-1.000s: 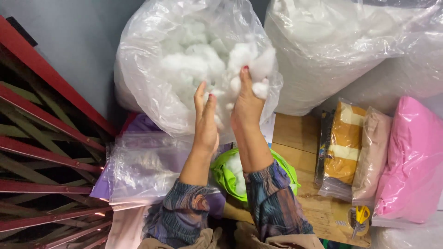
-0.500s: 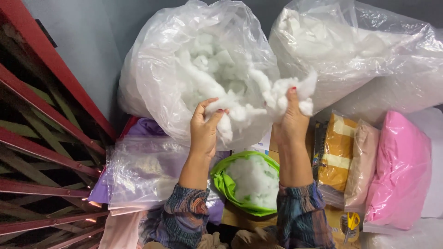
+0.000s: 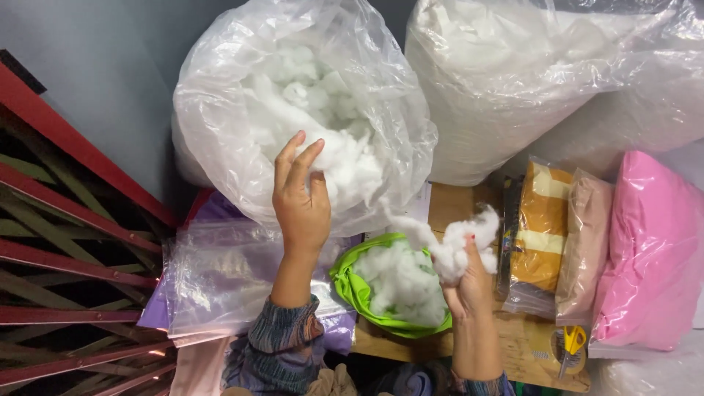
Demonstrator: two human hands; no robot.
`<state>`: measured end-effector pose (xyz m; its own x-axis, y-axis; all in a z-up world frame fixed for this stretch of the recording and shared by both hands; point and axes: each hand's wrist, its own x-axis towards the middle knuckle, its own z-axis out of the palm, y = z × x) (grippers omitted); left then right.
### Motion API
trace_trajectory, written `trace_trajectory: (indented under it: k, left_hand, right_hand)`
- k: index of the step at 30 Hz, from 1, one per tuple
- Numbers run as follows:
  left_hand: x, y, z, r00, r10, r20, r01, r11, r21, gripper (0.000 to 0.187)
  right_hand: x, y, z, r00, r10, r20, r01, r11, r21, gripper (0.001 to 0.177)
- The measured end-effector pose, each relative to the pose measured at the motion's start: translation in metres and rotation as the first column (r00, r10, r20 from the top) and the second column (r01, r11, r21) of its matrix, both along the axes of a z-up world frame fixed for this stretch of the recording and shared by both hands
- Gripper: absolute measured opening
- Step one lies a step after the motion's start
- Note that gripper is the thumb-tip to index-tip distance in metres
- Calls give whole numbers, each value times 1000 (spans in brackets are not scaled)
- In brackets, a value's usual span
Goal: Stuffing a green pillowcase with white fiberfill material from a large bag.
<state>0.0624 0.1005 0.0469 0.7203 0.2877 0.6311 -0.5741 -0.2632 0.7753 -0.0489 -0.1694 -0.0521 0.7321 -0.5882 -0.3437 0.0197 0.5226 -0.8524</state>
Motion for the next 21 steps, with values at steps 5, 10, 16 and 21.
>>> trace_trajectory:
  k: [5, 10, 16, 21]
  left_hand:
    - [-7, -1, 16, 986, 17, 166, -8, 999, -52, 34]
    - [-30, -23, 25, 960, -211, 184, 243, 955, -171, 19]
    - [-57, -79, -23, 627, -761, -169, 675, 638, -370, 32]
    - [-74, -104, -69, 339, -844, -415, 660, 528, -535, 54]
  right_hand:
    - [-7, 2, 7, 1000, 14, -24, -14, 1000, -4, 34]
    - [-17, 8, 22, 998, 25, -57, -25, 1000, -10, 35]
    - [-18, -4, 15, 995, 47, -83, -53, 996, -77, 39]
    - [-25, -20, -37, 978, 67, -199, -125, 948, -294, 46]
